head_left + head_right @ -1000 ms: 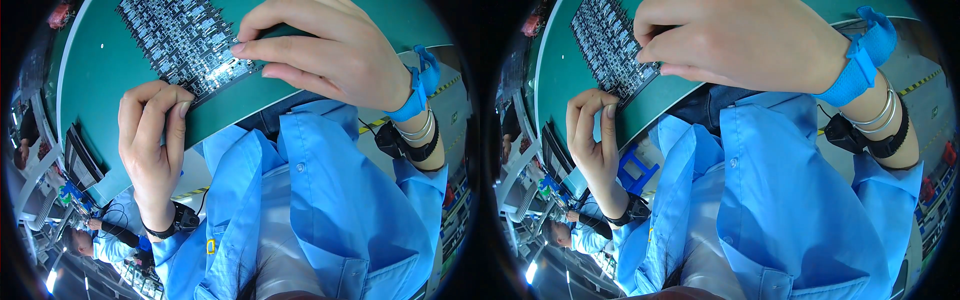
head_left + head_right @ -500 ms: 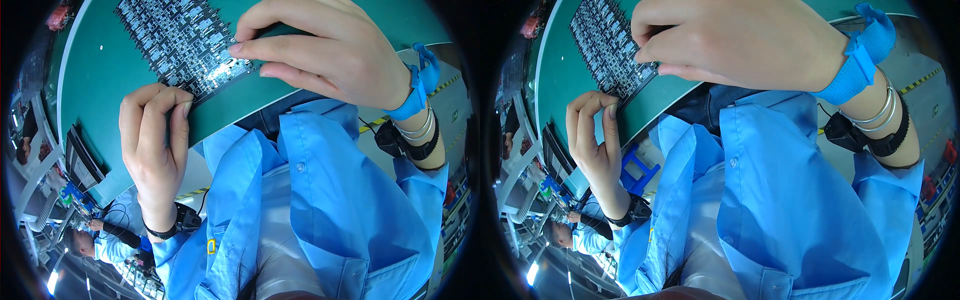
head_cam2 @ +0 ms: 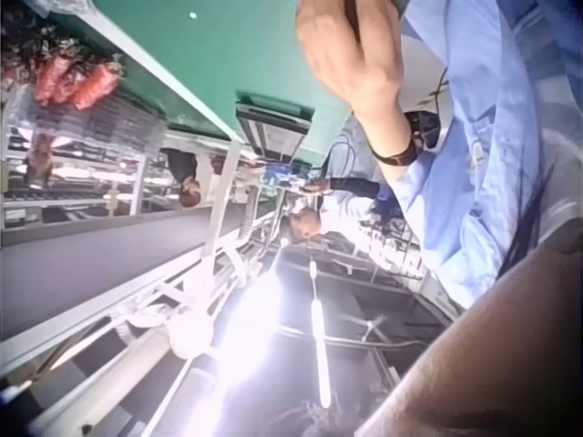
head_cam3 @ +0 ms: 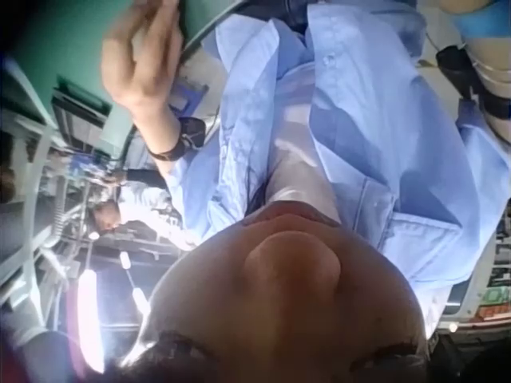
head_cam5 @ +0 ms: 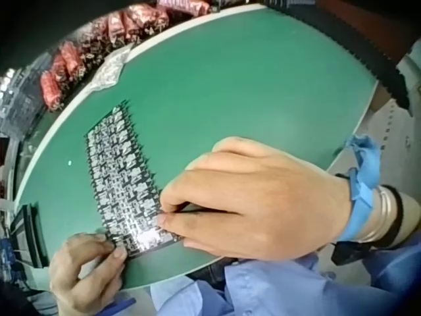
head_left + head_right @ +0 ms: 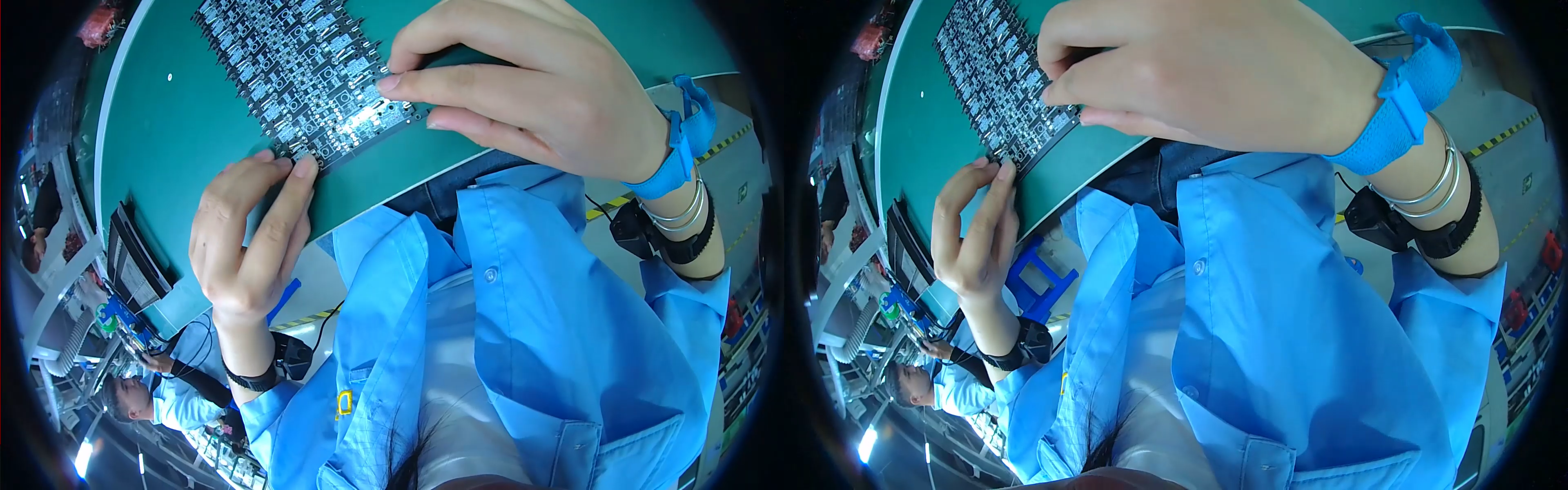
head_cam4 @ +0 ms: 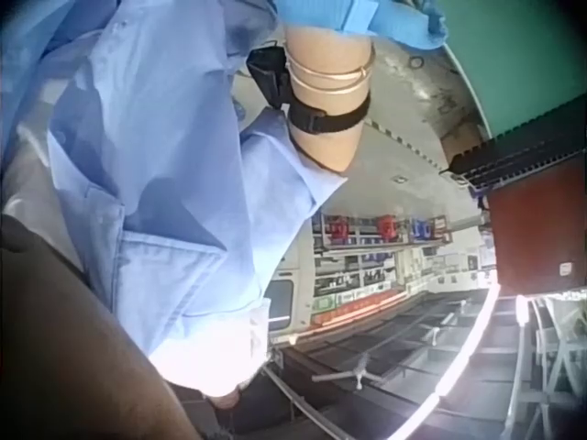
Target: The person picks up small components from a bag and places them onto a circuit board panel by hand. After filling the panel, the person moves it onto a tray and retrieves a new panel to repeat the process.
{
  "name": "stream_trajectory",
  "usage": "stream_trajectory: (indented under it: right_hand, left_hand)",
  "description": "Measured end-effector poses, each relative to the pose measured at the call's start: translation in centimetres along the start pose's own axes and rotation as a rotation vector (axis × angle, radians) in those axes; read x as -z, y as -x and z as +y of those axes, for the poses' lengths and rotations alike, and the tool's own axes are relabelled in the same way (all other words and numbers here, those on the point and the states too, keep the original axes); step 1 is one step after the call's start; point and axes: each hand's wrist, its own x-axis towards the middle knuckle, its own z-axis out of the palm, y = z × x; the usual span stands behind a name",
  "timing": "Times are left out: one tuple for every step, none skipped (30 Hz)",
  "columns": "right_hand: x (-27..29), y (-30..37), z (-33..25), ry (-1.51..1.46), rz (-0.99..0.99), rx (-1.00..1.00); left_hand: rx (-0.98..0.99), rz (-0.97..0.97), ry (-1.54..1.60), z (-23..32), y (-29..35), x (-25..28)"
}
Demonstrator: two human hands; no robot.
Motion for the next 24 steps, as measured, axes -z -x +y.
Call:
stream_trajectory:
  right_hand:
    - [-0.2, 0.2, 0.3, 0.029, 0.014, 0.002]
    - [-0.5, 0.3, 0.6, 0.058, 0.027, 0.004]
    - [-0.7, 0.5, 1.0, 0.087, 0.039, 0.007]
    - [-0.9, 0.5, 1.3, 0.119, 0.051, 0.019]
    - [-1.1, 0.5, 1.6, 0.153, 0.061, 0.033]
    - [-1.1, 0.3, 1.8, 0.19, 0.072, 0.06]
    - [-1.3, 0.3, 1.8, 0.229, 0.081, 0.09]
    - [-1.3, 0.6, 1.7, 0.268, 0.091, 0.123]
    - [-1.7, 0.4, 1.4, 0.293, 0.102, 0.198]
    - [-2.1, -0.6, 1.0, 0.306, 0.086, 0.176]
    - [-2.5, -0.7, 0.2, 0.321, 0.07, 0.157]
    - [-3.0, -0.8, -0.3, 0.358, 0.058, 0.117]
    - [-1.5, -1.5, -0.3, 0.418, 0.04, 0.092]
    - [-1.3, -1.4, -0.5, 0.423, 0.049, 0.074]
    - [-1.7, -1.5, -0.4, 0.405, 0.05, 0.066]
    - [-2.0, -1.2, -0.6, 0.371, 0.053, 0.02]
    - [-2.3, -1.2, -0.7, 0.336, 0.051, -0.027]
    - [-2.2, -0.6, -0.8, 0.34, 0.041, -0.049]
    - [-2.2, -0.1, -0.9, 0.344, 0.031, -0.094]
    - [-2.6, 0.1, -1.0, 0.332, 0.024, -0.038]
    - [-2.8, 0.4, -1.2, 0.231, 0.074, -0.07]
    - [-2.8, 0.5, -1.4, 0.135, 0.123, -0.116]
    - [-3.0, 0.3, -1.5, 0.038, 0.171, -0.167]
    - [-2.9, -0.1, -1.6, 0.047, 0.175, -0.15]
  left_hand:
    - [-0.024, -0.052, -0.006, -0.1, -0.1, 0.2]
    - [-0.046, -0.103, -0.012, -0.1, -0.2, 0.4]
    - [-0.068, -0.154, -0.018, -0.2, -0.3, 0.4]
    - [-0.063, -0.145, -0.026, -0.3, -0.2, 0.3]
    - [-0.006, -0.101, 0.005, -0.3, 0.1, 0.0]
    - [0.053, -0.048, 0.026, -0.1, 0.4, -0.4]
    - [0.112, 0.009, 0.047, 0.0, 0.5, -0.6]
    - [0.122, 0.035, 0.026, 0.3, 0.2, -0.6]
    - [0.237, 0.049, 0.026, 0.5, 0.3, -0.3]
    - [0.368, 0.067, 0.008, 0.7, 0.7, 0.3]
    - [0.379, 0.073, 0.006, 0.6, 1.2, 0.2]
    - [0.392, 0.081, 0.0, 0.3, 1.8, -0.1]
    - [0.391, 0.147, 0.017, 0.0, 0.5, -0.4]
    - [0.373, 0.191, 0.027, -0.1, 0.1, -0.8]
    - [0.42, 0.211, 0.06, -0.1, 0.4, -1.1]
    - [0.457, 0.234, 0.109, 0.0, 0.5, -1.3]
    - [0.48, 0.274, 0.131, -0.1, 0.6, -1.4]
    - [0.485, 0.316, 0.169, 0.1, 0.6, -1.5]
    - [0.512, 0.34, 0.118, 0.4, 0.7, -1.7]
    - [0.526, 0.351, 0.214, 0.7, 0.9, -1.8]
    - [0.528, 0.361, 0.317, 0.9, 1.3, -1.6]
    - [0.534, 0.38, 0.289, 0.9, 1.6, -1.3]
    - [0.564, 0.423, 0.457, 1.0, 1.9, -1.2]
    - [0.578, 0.462, 0.64, 0.9, 1.7, -1.1]
